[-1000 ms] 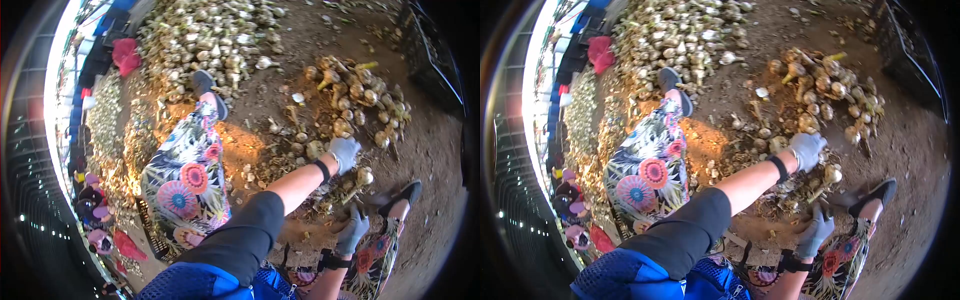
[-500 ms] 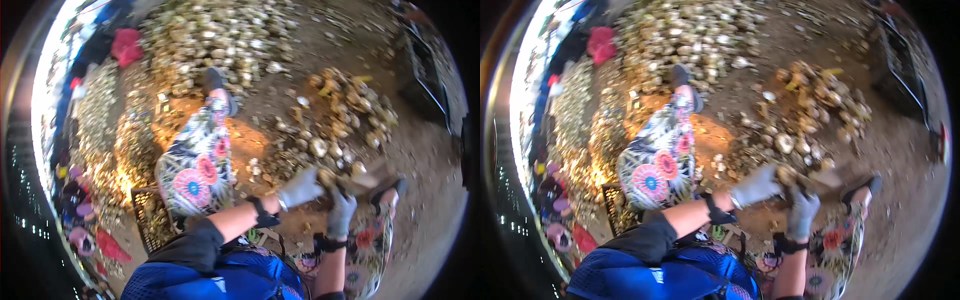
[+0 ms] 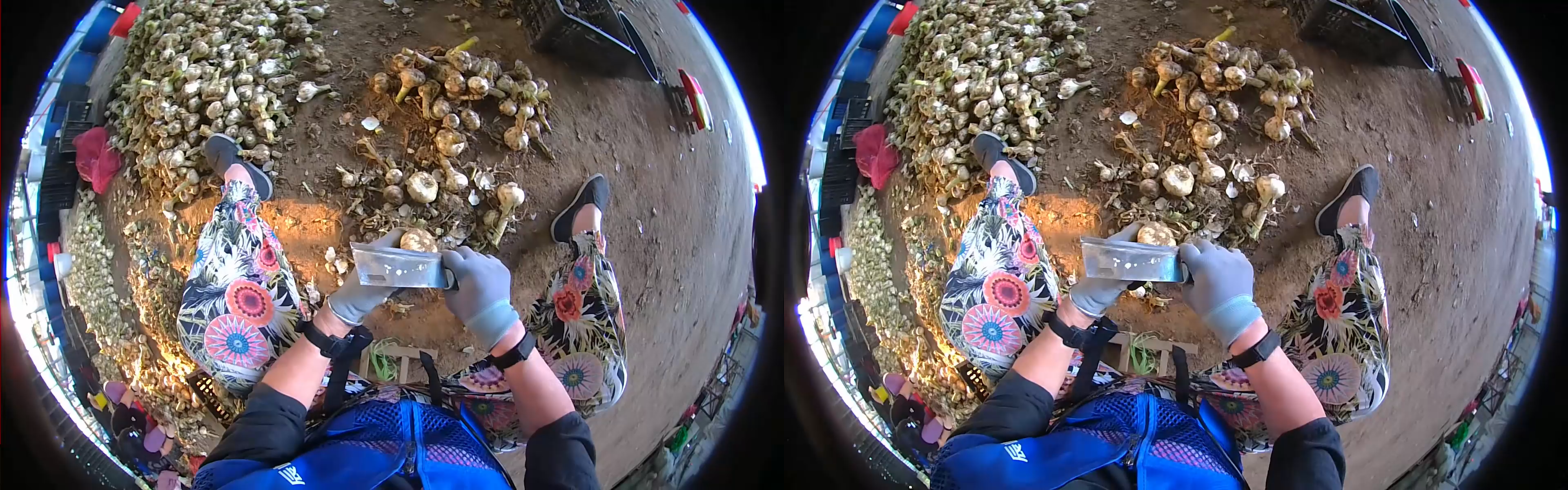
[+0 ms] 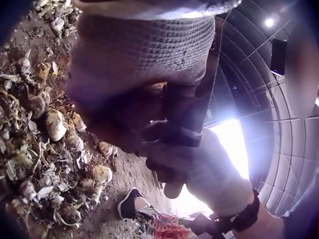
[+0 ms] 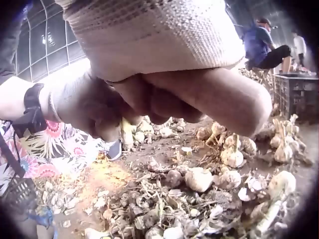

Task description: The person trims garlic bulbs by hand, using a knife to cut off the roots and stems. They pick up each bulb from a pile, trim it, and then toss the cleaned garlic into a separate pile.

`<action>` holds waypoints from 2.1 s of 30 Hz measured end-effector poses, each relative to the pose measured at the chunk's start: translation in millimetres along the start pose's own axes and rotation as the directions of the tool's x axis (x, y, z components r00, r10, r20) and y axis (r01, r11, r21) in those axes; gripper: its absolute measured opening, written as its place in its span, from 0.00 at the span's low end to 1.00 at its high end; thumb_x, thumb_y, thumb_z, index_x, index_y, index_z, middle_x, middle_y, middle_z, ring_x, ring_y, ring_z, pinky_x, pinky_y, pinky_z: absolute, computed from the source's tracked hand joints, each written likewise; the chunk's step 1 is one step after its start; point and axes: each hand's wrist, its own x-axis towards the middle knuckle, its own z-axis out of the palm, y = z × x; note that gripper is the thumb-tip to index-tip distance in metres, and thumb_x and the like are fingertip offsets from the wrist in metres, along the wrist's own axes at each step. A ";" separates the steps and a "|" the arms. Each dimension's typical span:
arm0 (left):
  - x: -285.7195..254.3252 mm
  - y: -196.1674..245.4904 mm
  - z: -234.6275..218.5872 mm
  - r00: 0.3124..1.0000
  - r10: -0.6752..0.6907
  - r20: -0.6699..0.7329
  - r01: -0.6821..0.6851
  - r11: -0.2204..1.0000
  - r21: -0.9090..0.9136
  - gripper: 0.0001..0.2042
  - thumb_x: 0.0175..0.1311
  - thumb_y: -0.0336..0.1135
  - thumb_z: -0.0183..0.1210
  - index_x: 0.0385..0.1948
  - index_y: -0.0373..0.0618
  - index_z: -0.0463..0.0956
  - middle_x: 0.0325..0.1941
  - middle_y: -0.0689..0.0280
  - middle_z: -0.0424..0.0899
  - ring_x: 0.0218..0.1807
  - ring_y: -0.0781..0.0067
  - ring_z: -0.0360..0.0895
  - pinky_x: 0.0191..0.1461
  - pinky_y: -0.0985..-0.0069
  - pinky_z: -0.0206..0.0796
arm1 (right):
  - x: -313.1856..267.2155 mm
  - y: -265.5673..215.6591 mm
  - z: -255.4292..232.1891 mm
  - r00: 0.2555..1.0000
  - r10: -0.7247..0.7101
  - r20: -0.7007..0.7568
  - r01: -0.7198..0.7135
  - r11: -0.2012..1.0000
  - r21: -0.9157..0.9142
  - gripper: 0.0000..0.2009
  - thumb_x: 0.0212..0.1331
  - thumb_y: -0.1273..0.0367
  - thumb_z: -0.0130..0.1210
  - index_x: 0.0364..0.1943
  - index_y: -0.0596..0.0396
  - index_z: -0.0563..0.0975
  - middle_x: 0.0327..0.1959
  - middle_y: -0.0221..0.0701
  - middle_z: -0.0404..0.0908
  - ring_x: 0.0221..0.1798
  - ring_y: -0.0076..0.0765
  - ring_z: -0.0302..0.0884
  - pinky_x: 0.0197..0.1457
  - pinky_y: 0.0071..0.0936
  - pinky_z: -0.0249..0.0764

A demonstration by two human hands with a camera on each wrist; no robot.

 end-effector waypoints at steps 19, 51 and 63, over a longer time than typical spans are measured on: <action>7.0 31.6 18.1 0.842 0.161 0.514 -0.528 0.061 0.847 0.07 0.49 0.23 0.58 0.29 0.47 0.79 0.45 0.58 0.79 0.49 0.59 0.78 0.49 0.70 0.71 | -1.9 21.5 14.2 0.952 0.156 0.263 -0.241 0.913 0.330 0.15 0.54 0.63 0.61 0.46 0.46 0.82 0.33 0.42 0.85 0.38 0.51 0.84 0.44 0.40 0.79; 95.6 -9.4 47.9 0.993 -0.105 0.048 0.062 0.835 0.546 0.29 0.51 0.32 0.62 0.59 0.34 0.67 0.56 0.57 0.77 0.60 0.66 0.72 0.64 0.70 0.64 | 8.5 72.5 44.8 0.831 0.527 0.177 -0.219 0.019 0.975 0.14 0.61 0.74 0.64 0.50 0.60 0.81 0.44 0.26 0.85 0.42 0.18 0.78 0.46 0.19 0.75; 43.9 -15.2 20.2 0.998 -0.037 0.042 0.023 0.952 0.306 0.30 0.54 0.24 0.67 0.60 0.40 0.64 0.45 0.67 0.83 0.45 0.78 0.78 0.51 0.77 0.72 | -12.7 35.3 20.9 0.986 0.150 -0.069 -0.143 0.986 0.090 0.14 0.45 0.72 0.62 0.38 0.45 0.78 0.34 0.33 0.79 0.35 0.46 0.82 0.38 0.42 0.77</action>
